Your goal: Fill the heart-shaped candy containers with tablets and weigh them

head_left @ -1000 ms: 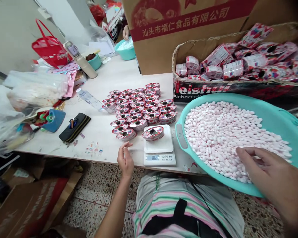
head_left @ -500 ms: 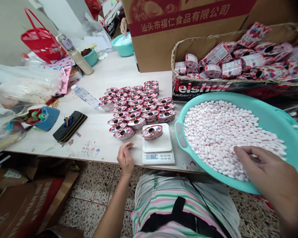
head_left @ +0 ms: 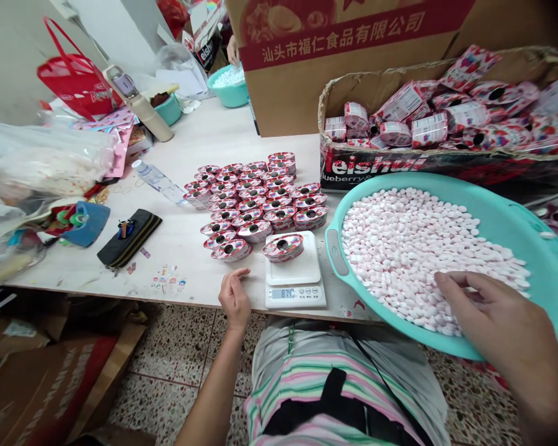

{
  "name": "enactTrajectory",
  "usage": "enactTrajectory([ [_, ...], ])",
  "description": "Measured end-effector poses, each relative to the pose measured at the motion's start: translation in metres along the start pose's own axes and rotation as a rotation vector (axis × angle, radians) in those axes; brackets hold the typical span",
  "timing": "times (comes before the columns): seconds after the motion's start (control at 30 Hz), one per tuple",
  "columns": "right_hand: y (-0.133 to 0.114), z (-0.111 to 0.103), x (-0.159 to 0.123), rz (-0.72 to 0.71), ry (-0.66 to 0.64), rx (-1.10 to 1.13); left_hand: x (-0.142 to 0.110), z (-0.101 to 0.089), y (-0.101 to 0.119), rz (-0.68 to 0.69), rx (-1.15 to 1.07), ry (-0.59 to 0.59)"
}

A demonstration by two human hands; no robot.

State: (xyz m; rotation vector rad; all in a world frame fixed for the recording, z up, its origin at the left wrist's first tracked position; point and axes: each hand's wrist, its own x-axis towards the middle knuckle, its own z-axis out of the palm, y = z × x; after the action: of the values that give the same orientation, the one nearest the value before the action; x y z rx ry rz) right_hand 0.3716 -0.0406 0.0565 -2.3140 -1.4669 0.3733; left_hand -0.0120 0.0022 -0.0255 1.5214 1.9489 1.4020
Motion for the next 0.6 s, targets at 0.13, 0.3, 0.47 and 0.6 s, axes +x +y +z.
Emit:
enactTrajectory([
  [0.13,-0.0013,-0.0017,0.0000,0.017,-0.010,0.002,-0.0003,0.0001,-0.0016,-0.010,-0.007,-0.006],
  [0.3,-0.0025,-0.0027,0.0000,0.048,-0.021,-0.006,-0.0001,-0.0005,0.0003,-0.006,-0.004,-0.004],
  [0.47,0.0010,0.0002,0.0002,0.033,-0.010,-0.006,0.0005,0.0004,0.0016,-0.016,-0.004,-0.007],
  [0.6,0.0022,0.0019,0.0006,0.019,0.010,0.002,-0.0011,0.0003,-0.0009,-0.024,-0.012,-0.014],
])
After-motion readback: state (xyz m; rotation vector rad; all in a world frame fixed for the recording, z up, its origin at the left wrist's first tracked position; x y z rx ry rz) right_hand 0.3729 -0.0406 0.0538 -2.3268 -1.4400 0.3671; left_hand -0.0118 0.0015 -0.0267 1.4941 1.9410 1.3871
